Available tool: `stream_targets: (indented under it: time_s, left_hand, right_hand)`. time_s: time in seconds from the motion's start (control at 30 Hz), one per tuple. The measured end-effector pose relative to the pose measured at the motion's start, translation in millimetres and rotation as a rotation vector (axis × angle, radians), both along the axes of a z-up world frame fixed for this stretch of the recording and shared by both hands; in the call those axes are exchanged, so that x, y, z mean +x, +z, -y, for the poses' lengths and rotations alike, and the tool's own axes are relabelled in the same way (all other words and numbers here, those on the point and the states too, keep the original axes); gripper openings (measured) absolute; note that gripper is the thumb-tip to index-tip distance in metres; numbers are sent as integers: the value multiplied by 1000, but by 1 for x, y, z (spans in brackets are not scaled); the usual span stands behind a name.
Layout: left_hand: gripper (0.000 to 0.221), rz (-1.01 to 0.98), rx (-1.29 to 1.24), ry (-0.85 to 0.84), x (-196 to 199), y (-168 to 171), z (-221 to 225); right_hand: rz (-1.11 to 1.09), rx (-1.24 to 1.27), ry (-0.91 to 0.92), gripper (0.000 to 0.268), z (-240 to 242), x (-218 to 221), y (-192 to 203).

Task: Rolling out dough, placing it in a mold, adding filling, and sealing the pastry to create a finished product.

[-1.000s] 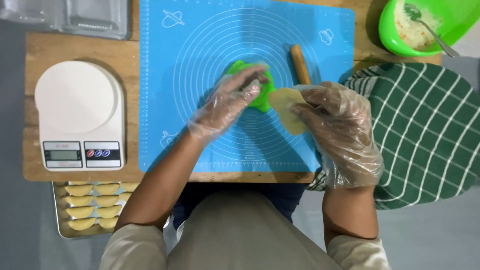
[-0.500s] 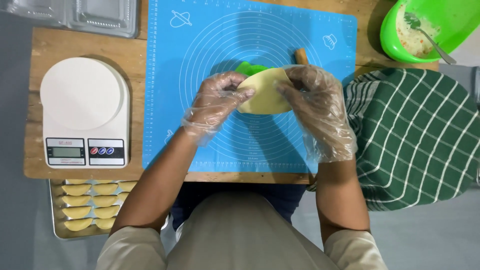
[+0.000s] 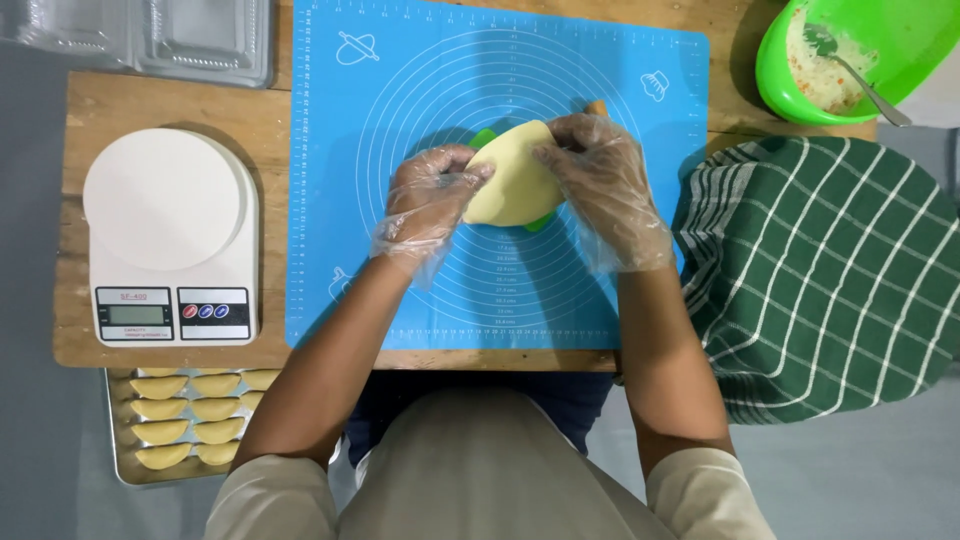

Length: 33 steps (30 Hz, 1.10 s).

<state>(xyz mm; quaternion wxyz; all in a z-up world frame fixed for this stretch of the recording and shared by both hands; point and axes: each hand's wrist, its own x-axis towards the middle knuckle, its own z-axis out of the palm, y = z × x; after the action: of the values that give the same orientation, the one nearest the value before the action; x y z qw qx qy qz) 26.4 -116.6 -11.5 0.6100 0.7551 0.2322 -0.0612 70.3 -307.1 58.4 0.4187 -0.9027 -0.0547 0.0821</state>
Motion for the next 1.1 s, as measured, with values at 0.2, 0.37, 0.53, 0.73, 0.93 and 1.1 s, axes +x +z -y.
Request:
stream_targets:
  time_s: [0.2,0.37,0.53,0.73,0.93,1.1]
  left_hand:
    - [20,-52,95,14,2,0,-3]
    - [18,-28,154,35,4,7,2]
    - [19,-53,154,48,4,18,5]
    - [21,-43,258,-19,6,22,4]
    - [22,-37,299,-33,6,24,6]
    - [25,-70,348,-51,11,13,6]
  right_hand:
    - [-67,-38,5,21,-5,10,0]
    - [-9,-48,21,16,-14,7,5]
    - [153,-77,102,16,-17,8,-2]
    - [266,-74,135,14,-13,13,-13]
    - [325,-101,130,15,-3,24,-49]
    - [333,-74,133,15,3,33,-66]
